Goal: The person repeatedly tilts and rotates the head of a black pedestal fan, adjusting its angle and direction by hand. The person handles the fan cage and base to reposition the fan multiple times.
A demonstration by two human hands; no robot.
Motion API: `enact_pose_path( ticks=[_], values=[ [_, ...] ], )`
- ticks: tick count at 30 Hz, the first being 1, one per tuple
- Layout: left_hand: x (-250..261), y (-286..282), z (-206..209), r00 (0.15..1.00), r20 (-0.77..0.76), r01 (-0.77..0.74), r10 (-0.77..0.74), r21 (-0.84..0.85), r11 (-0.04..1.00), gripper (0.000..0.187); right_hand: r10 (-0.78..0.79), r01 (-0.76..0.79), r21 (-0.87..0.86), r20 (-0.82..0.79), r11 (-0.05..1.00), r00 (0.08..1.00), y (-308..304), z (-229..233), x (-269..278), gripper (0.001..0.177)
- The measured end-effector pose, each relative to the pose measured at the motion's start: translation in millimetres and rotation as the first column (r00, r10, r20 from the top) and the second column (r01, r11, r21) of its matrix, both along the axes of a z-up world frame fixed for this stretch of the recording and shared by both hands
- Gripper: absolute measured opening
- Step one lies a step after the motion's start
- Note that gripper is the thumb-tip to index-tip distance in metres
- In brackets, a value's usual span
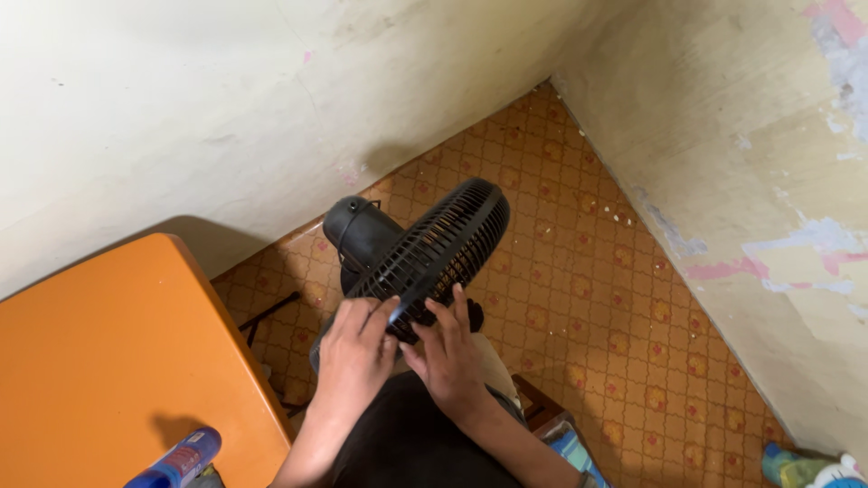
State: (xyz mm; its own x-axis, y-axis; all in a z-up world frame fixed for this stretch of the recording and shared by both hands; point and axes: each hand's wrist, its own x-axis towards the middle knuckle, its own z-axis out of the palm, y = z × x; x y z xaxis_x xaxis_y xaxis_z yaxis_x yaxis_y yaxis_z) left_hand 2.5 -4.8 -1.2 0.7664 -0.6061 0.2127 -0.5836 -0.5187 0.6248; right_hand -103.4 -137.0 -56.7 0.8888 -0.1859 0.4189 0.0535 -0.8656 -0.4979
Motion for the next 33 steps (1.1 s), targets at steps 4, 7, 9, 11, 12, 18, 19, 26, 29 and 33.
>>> enact_pose_path(
  ticks=[4, 7, 9, 11, 12, 18, 19, 26, 29, 33],
  values=[
    [-2.4, 3.3, -1.5, 1.000, -0.005, -0.012, 0.012, 0.027, 1.000, 0.048, -0.013, 0.002, 0.137, 0.076, 0.991, 0.997, -10.0, -11.8, -5.3, 0.028],
    [2.3, 3.6, -3.7, 0.999, -0.047, -0.004, 0.007, 0.069, 0.998, 0.047, -0.275, 0.254, 0.557, -0.048, 0.791, 0.960, -21.3, -39.5, -16.4, 0.034],
    [2.6, 7.6, 3.1, 0.999, -0.048, 0.011, -0.010, 0.038, 0.999, 0.050, -0.280, 0.344, 0.709, -0.211, 0.616, 0.937, -21.9, -63.9, -24.0, 0.041],
    [5.1, 6.7, 9.7, 0.998, -0.060, 0.028, -0.026, 0.029, 0.999, 0.053, -0.107, 0.303, 0.744, -0.300, 0.596, 0.948, -20.1, -94.8, -22.6, 0.045],
    [4.5, 6.3, 12.7, 0.996, -0.079, 0.034, -0.031, 0.038, 0.999, 0.054, -0.101, 0.305, 0.818, -0.294, 0.487, 0.950, -19.3, -110.7, -20.7, 0.046],
    [1.9, 12.5, 14.0, 0.986, -0.141, 0.090, -0.085, 0.031, 0.995, 0.055, -0.188, 0.530, 0.848, -0.518, 0.018, 0.835, -47.4, -176.0, -21.8, 0.061],
    [1.6, 14.9, 13.8, 0.983, -0.153, 0.107, -0.103, 0.022, 0.994, 0.055, -0.215, 0.555, 0.832, -0.540, 0.015, 0.814, -60.5, -182.8, -14.9, 0.066],
    [2.8, 23.6, 13.5, 0.968, -0.200, 0.155, -0.149, 0.013, 0.988, 0.060, -0.083, 0.465, 0.731, -0.575, -0.499, 0.814, -91.5, -225.0, 20.2, 0.116],
    [1.8, 29.1, 10.8, 0.978, -0.164, 0.131, -0.129, 0.000, 0.991, 0.060, -0.072, 0.498, 0.630, -0.659, -0.595, 0.748, -99.0, -237.6, 26.2, 0.114],
    [-11.6, 40.5, -20.1, 0.999, 0.015, 0.033, -0.031, -0.179, 0.983, 0.055, -0.024, 0.532, 0.683, -0.625, -0.500, 0.780, -100.5, -230.7, 34.7, 0.108]
  ],
)
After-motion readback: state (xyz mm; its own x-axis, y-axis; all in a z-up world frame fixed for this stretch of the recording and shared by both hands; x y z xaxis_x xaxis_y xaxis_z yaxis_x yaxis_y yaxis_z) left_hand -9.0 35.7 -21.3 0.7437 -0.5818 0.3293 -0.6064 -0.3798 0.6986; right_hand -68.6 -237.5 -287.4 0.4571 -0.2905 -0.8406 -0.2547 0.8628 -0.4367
